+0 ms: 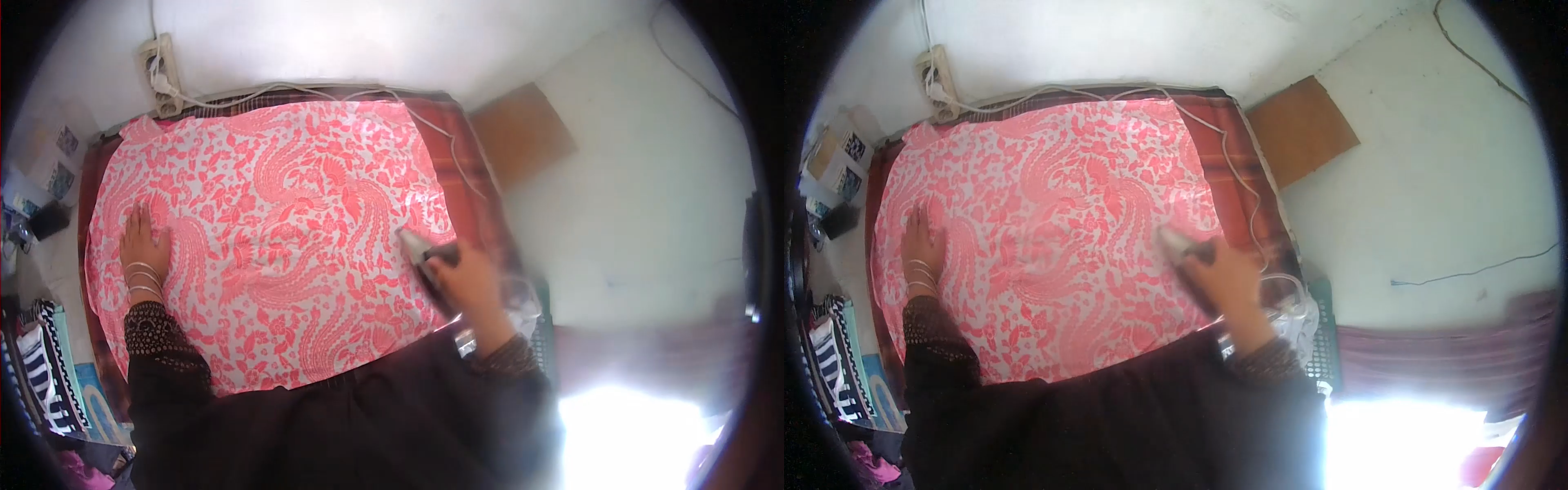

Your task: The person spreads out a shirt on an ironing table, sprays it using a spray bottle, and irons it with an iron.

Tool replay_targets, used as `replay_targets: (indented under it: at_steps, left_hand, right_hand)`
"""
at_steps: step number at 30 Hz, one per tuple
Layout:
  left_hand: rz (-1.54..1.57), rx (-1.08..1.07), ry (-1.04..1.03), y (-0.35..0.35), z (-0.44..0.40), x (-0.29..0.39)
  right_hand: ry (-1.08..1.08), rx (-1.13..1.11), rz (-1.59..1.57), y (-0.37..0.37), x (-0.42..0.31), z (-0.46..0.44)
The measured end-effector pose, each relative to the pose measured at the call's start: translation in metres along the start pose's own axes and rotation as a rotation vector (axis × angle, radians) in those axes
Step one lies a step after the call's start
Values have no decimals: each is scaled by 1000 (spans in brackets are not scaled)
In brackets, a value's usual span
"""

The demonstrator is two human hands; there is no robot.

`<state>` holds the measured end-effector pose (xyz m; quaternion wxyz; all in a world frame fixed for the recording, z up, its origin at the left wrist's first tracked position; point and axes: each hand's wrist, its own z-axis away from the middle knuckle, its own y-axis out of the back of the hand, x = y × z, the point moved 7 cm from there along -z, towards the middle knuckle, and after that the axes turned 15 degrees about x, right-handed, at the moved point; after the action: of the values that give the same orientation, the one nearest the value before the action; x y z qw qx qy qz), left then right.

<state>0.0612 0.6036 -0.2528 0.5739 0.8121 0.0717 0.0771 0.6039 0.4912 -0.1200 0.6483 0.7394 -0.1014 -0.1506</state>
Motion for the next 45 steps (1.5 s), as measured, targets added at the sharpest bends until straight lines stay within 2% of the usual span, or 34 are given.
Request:
replay_targets:
  at_steps: [3,4,6,7,10,14,19,24,29,35,39,41,42,45]
  left_hand:
    - [-36,-40,9,8,0,5]
    - [-41,-31,3,9,-2,6]
    - [-2,15,-35,9,-1,6]
    - [-7,6,-54,5,1,5]
    - [56,80,-73,4,0,5]
    - [44,142,-106,-4,-4,-5]
    - [8,112,-95,-2,-1,3]
    - [19,99,-106,1,-1,3]
    - [-1,119,-108,-4,1,-1]
    - [-1,105,-99,-8,1,-3]
    - [20,95,-63,-1,-1,0]
    - [39,98,-60,3,1,2]
    - [65,101,-63,4,0,2]
    - [63,113,-102,0,1,-1]
  right_hand:
    - [-23,-143,14,-17,-15,22]
    - [-28,-138,4,-21,-11,15]
    - [-146,31,68,-23,17,-6]
    - [-175,98,-21,-21,29,-24]
    - [-240,105,39,-17,55,-71]
    - [-237,158,84,-19,59,-71]
    - [-340,55,78,-19,67,-78]
    - [-306,81,62,-24,69,-82]
    - [-358,89,91,-22,78,-75]
    - [-263,108,-47,-25,103,-56]
    - [57,96,-204,-7,-12,-71]
    - [243,-48,-208,-21,-80,-72]
    - [355,-25,-277,-31,-104,-72]
    - [365,-76,-272,-40,-128,-87]
